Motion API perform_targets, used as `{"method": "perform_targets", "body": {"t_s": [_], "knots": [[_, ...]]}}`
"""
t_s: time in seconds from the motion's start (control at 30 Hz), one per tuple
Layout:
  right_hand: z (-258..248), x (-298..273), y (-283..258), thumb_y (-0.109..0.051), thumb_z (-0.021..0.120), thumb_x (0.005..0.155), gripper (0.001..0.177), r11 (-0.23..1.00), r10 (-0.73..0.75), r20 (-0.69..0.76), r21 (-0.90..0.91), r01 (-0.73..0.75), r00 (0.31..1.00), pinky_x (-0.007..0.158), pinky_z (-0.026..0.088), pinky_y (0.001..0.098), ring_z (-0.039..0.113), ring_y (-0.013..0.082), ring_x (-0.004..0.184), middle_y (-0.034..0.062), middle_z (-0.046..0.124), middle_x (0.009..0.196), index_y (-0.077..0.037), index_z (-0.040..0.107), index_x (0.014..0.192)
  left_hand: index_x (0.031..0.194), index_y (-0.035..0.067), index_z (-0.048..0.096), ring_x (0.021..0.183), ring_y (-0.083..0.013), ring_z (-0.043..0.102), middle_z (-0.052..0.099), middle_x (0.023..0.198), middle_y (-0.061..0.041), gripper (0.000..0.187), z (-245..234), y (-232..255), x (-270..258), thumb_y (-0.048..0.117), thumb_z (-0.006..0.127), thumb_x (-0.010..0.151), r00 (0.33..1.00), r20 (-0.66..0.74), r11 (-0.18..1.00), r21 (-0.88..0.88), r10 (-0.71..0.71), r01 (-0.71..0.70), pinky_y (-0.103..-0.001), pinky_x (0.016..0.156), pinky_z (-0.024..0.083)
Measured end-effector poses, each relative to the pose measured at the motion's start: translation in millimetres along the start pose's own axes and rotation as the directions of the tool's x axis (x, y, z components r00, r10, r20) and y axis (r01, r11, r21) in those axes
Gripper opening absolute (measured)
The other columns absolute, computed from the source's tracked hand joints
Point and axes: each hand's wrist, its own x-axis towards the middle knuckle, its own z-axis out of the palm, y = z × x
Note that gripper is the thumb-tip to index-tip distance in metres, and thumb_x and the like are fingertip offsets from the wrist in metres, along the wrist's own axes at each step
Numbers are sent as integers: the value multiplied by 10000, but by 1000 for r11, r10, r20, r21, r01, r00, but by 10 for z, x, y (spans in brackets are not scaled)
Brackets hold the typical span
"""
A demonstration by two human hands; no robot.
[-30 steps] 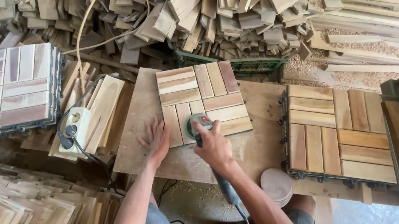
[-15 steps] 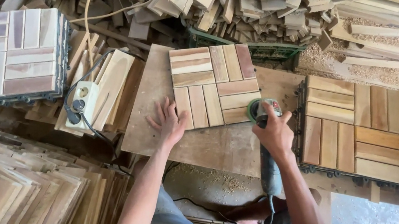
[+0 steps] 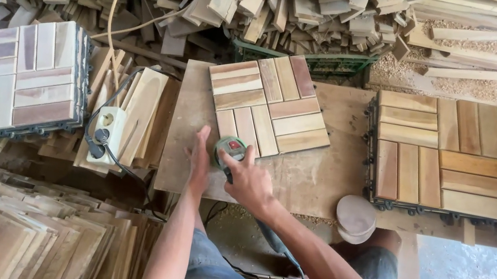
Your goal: Using a handheld orbital sander to smooth the surface of decorative wooden tiles on a workbench.
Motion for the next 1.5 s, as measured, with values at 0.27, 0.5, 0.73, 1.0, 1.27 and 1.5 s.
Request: {"method": "perform_targets", "body": {"t_s": [0.27,0.5,0.73,1.0,1.27,1.5], "knots": [[7,-171,830,-302,721,778,732,989,150,-33,24,-149,988,734,637,557,739,493,804,170,386,1377,-466,434,1431,1637,245,230,1586,-219,1,111,1721,-10,577,-25,-602,333,458,78,1123,998,60,996,84,-30,25,-506,1242,-151],[-209,-174,1651,-333,719,752,737,918,394,-138,109,-382,909,823,611,573,724,532,889,162,420,1324,-430,469,1439,1527,249,463,1586,-270,-41,281,1680,28,498,4,-538,317,469,399,1084,999,45,971,239,23,-34,-579,1182,-217],[-419,-112,1915,-343,719,751,751,860,511,-186,119,-497,840,872,584,583,712,540,942,173,421,1295,-399,461,1454,1536,265,455,1583,-263,-79,293,1674,69,519,10,-653,317,355,541,1032,999,42,949,314,21,-33,-599,1165,-224],[-149,146,1067,-340,755,737,774,955,294,-104,64,-289,950,796,619,562,728,514,889,191,412,1323,-451,442,1436,1460,324,568,1497,-464,-246,4,1730,-6,405,37,-556,377,277,482,1067,989,-9,981,125,-150,150,-576,1246,-97],[-101,465,231,-270,740,750,768,992,111,-23,63,-110,994,754,629,553,741,481,846,183,404,1321,-459,430,1427,1539,155,462,1539,-400,-158,189,1691,-135,466,-28,-210,167,328,376,1114,992,-46,983,-142,-120,112,-533,1238,-116],[-33,627,554,-250,735,761,780,986,143,4,87,-143,990,764,625,574,730,510,877,195,410,1337,-460,427,1446,1524,112,456,1578,-304,-5,385,1621,-129,484,-40,0,34,337,427,1096,998,-17,998,-34,-57,57,-469,1218,-213]]}}
